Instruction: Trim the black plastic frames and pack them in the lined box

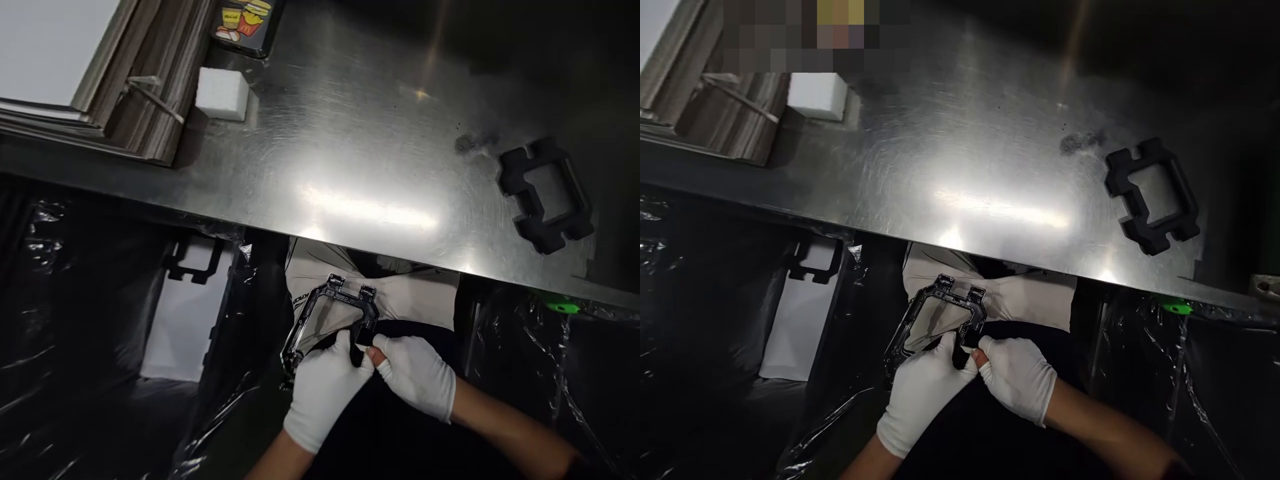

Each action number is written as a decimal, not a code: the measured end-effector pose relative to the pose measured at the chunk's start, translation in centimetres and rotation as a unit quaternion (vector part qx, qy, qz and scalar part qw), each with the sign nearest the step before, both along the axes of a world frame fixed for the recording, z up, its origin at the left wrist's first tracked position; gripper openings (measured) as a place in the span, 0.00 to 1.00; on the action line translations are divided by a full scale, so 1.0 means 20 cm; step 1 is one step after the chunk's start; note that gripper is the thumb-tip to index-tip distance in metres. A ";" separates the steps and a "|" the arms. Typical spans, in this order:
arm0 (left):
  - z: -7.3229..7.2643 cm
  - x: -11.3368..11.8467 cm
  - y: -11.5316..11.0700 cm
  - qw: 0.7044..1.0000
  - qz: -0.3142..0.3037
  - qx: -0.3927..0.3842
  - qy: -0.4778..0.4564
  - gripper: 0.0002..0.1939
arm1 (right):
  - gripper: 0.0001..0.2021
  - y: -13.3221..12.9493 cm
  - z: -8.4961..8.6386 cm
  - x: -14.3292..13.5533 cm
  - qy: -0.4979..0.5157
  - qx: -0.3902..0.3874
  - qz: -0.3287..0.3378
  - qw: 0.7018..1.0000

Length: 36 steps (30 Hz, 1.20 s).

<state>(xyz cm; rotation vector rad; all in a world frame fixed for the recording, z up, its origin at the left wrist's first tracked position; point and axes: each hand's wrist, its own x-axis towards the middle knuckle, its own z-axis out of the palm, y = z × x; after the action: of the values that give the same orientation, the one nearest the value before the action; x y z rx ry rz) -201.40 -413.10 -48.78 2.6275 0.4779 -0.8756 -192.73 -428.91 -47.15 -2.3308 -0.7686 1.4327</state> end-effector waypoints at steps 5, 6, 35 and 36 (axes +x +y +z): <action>0.02 0.01 0.00 1.000 -0.014 0.013 0.007 0.23 | 0.19 0.00 0.00 0.00 0.009 -0.008 -0.023 1.000; 0.03 0.01 0.00 1.000 -0.018 0.015 0.017 0.23 | 0.19 0.00 0.00 0.00 0.014 -0.009 -0.031 0.999; 0.52 0.29 0.46 0.659 0.367 -0.641 -0.144 0.27 | 0.19 -0.41 0.33 0.35 -0.006 0.108 -0.216 0.970; 0.55 0.39 0.49 0.645 0.350 -0.661 -0.160 0.24 | 0.18 -0.36 0.37 0.43 -0.070 0.111 -0.214 0.968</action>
<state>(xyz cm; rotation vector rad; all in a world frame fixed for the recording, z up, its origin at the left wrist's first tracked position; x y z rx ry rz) -193.52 -403.35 -37.75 1.0024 0.4250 -0.2189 -184.20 -436.13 -39.69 -2.2594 -0.3964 0.9558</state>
